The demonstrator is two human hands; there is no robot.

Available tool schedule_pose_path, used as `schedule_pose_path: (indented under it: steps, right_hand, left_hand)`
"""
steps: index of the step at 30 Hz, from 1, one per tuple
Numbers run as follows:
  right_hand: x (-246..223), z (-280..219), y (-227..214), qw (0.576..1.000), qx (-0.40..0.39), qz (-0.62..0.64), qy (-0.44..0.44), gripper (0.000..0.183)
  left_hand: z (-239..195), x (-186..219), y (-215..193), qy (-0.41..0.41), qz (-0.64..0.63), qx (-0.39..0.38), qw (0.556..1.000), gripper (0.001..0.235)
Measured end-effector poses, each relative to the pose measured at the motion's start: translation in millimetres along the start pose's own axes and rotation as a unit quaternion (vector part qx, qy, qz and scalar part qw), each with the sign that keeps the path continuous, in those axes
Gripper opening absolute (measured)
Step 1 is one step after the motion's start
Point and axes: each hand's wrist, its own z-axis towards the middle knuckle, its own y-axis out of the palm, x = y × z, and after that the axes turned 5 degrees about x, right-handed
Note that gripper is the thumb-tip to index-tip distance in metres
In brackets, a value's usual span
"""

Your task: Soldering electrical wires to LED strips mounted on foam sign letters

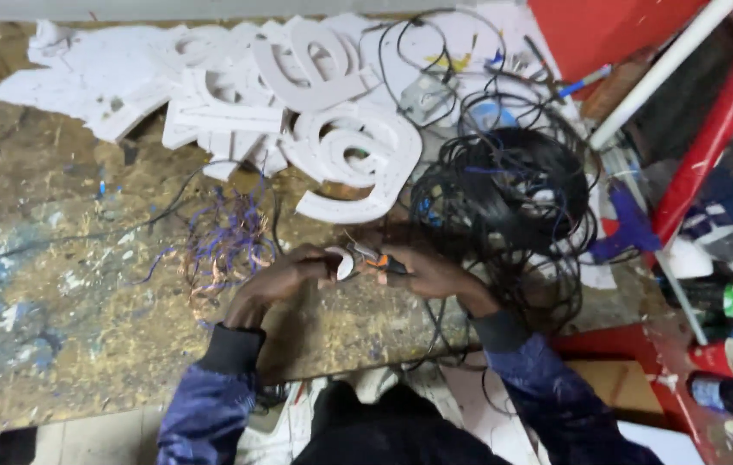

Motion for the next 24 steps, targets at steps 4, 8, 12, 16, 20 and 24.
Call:
schedule_pose_path:
  steps: [4, 8, 12, 16, 20, 24]
  right_hand:
    - [2, 9, 12, 0.997, -0.025, 0.065, 0.042, 0.023]
    - [-30, 23, 14, 0.996, -0.019, 0.058, 0.065, 0.03]
    - [-42, 34, 24, 0.993, -0.018, 0.078, 0.084, 0.034]
    - [-10, 33, 37, 0.992, -0.019, 0.082, 0.098, 0.046]
    - [-20, 30, 45, 0.995, 0.034, 0.013, 0.087, 0.043]
    - [25, 32, 70, 0.978, 0.155, -0.108, 0.084, 0.034]
  left_hand:
    - [24, 91, -38, -0.318, -0.026, -0.013, 0.948, 0.081]
    - [22, 123, -76, -0.247, -0.054, -0.019, 0.967, 0.027]
    - [19, 118, -87, -0.333, -0.007, -0.019, 0.943, 0.041]
    - [25, 82, -94, -0.361, -0.016, -0.049, 0.931, 0.075]
    - [27, 82, -105, -0.306, 0.016, -0.064, 0.95, 0.039]
    - [20, 92, -109, -0.093, -0.132, 0.104, 0.981, 0.034]
